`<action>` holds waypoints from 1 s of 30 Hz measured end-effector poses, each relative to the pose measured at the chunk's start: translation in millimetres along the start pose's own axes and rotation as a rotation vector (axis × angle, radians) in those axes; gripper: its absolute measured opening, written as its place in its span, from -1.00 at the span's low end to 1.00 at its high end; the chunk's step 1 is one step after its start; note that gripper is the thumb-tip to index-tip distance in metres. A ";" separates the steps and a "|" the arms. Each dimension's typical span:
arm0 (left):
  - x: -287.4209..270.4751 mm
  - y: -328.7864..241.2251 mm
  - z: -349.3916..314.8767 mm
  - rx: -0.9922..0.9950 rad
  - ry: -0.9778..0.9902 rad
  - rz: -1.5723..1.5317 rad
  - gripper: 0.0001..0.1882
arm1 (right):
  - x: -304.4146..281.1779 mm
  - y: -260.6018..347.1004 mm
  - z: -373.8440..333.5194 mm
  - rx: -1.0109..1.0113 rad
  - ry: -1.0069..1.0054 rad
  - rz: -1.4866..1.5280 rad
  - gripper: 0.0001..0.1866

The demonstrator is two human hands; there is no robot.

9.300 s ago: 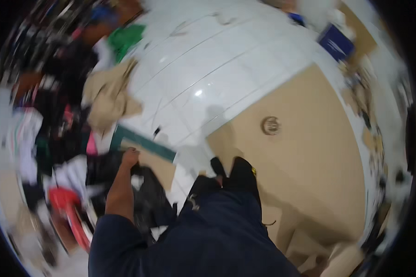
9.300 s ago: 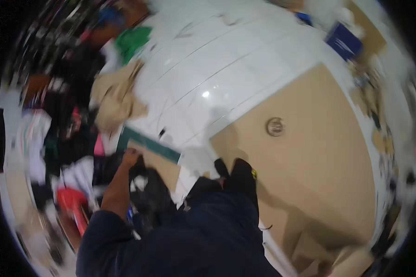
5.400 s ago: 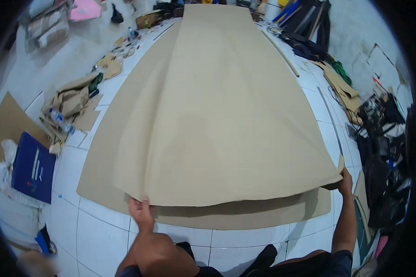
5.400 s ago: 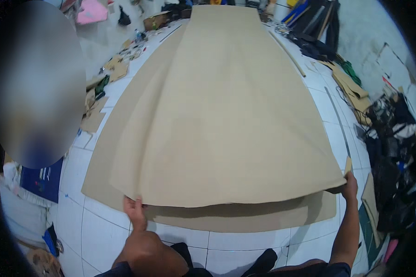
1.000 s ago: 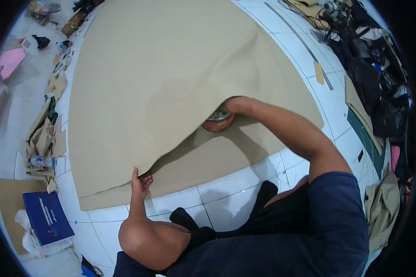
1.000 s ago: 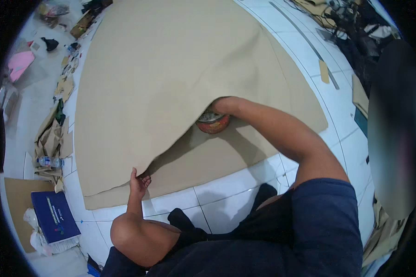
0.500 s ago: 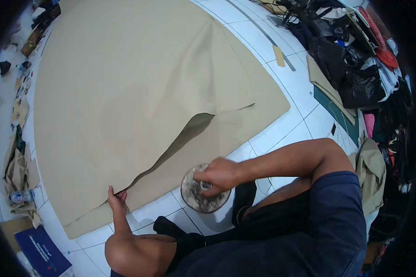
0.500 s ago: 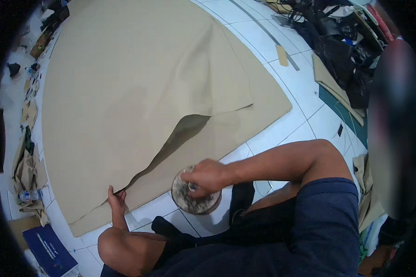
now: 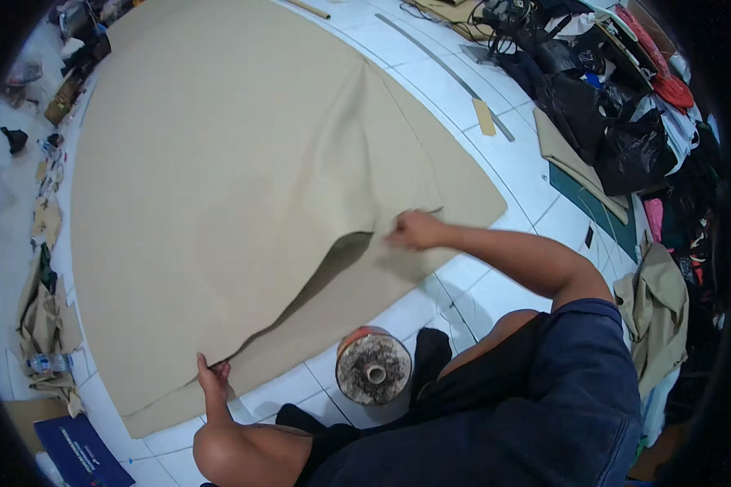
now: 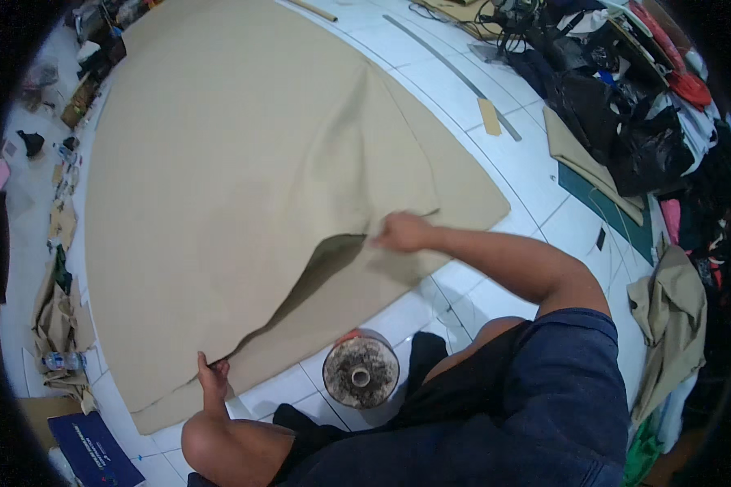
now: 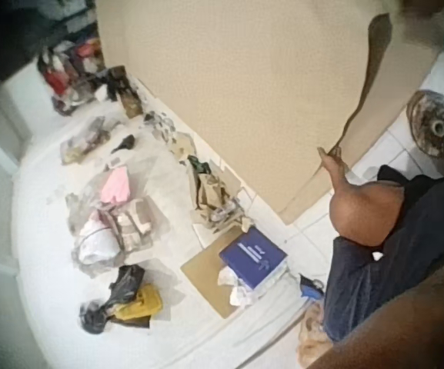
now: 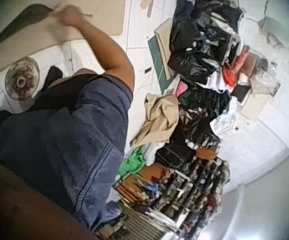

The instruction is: The person cuts a strip of beige fabric with scissors and سپس rolls the fabric onto a long wooden rod.

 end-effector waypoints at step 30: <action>-86.6 -3.4 49.0 0.049 -0.092 -0.179 -0.59 | -126.3 -387.6 -79.0 0.671 -1.197 0.334 -0.48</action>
Point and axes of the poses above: each hand's wrist, its own z-axis towards the middle knuckle, its own x-axis out of the palm, y = z × x, the point moved 8 cm from there along z, towards the middle knuckle, and after that the axes turned 5 degrees about -y, right-handed, at the moved point
